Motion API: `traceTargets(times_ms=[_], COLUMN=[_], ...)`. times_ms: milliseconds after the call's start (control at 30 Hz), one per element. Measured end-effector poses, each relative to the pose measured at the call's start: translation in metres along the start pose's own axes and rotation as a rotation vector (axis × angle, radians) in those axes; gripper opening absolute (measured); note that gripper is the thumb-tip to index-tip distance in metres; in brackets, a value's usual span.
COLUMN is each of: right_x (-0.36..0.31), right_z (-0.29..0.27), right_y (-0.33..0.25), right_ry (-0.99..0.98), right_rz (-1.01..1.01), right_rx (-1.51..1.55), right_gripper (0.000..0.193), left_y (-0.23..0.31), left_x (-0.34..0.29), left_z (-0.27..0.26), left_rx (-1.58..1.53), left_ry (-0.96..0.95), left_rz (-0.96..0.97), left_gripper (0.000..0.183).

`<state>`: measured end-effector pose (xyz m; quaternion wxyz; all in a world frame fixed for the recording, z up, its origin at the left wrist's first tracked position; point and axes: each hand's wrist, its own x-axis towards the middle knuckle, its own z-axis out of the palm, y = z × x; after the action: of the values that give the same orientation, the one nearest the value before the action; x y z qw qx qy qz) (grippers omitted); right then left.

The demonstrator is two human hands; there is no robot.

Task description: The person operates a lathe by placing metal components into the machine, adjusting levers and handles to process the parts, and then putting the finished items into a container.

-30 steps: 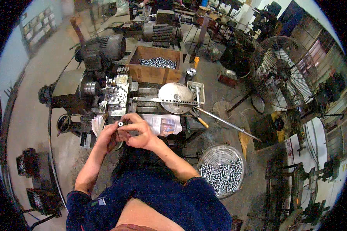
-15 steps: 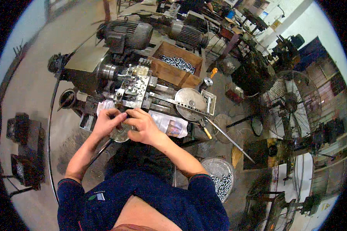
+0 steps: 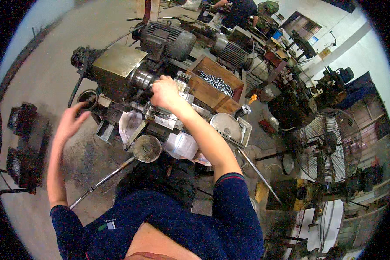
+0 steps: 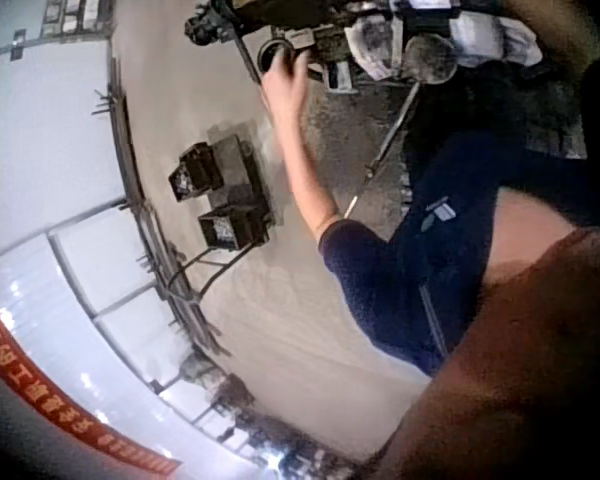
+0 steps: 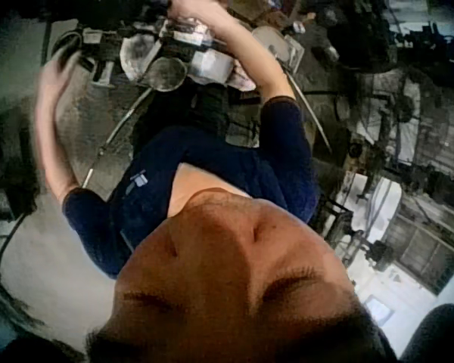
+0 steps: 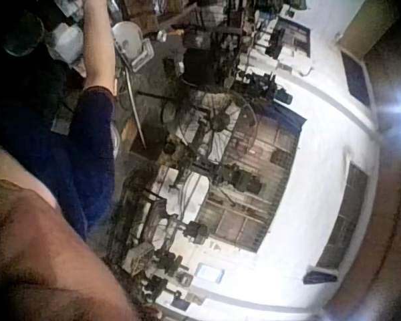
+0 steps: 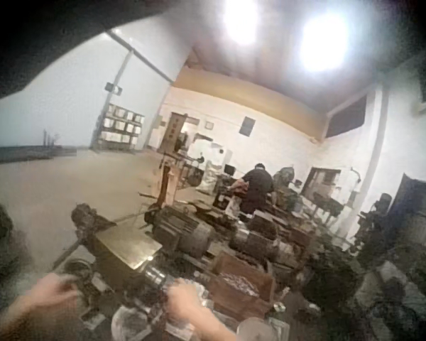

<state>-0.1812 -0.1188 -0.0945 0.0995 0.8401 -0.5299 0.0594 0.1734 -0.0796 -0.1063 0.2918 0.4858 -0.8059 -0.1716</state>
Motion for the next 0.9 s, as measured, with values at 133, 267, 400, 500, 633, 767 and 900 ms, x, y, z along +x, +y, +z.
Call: traceTargets(times_ms=[133, 267, 400, 500, 633, 767, 900], right_x=[0.031, 0.035, 0.031, 0.03, 0.035, 0.041, 0.042], right_z=[0.036, 0.06, 0.064, 0.063, 0.062, 0.065, 0.071], right_y=[0.013, 0.017, 0.018, 0.015, 0.014, 0.014, 0.019], right_ry=[-0.134, -0.037, 0.015, -0.029, -0.028, -0.007, 0.031], right_rz=[0.056, 0.042, 0.072, 0.133, 0.147, 0.162, 0.154], right_rx=[-0.154, -0.082, -0.01, 0.059, 0.086, 0.159, 0.235], right_gripper=[0.026, 0.027, 0.026, 0.027, 0.027, 0.025, 0.026], left_y=[-0.085, -0.122, -0.123, -0.122, -0.125, -0.133, -0.181], left_x=[-0.051, -0.116, -0.136, -0.13, -0.119, -0.123, -0.126], left_z=[-0.045, -0.04, -0.001, 0.009, 0.007, 0.012, -0.008], left_rx=[0.469, 0.223, -0.101, -0.108, 0.158, 0.438, 0.693], left_ry=[0.05, 0.075, 0.115, 0.101, 0.093, 0.077, -0.009], left_rz=[-0.266, -0.473, -0.628, -0.642, -0.553, -0.584, -0.566], left_gripper=[0.036, 0.037, 0.027, 0.025, 0.028, 0.032, 0.029])
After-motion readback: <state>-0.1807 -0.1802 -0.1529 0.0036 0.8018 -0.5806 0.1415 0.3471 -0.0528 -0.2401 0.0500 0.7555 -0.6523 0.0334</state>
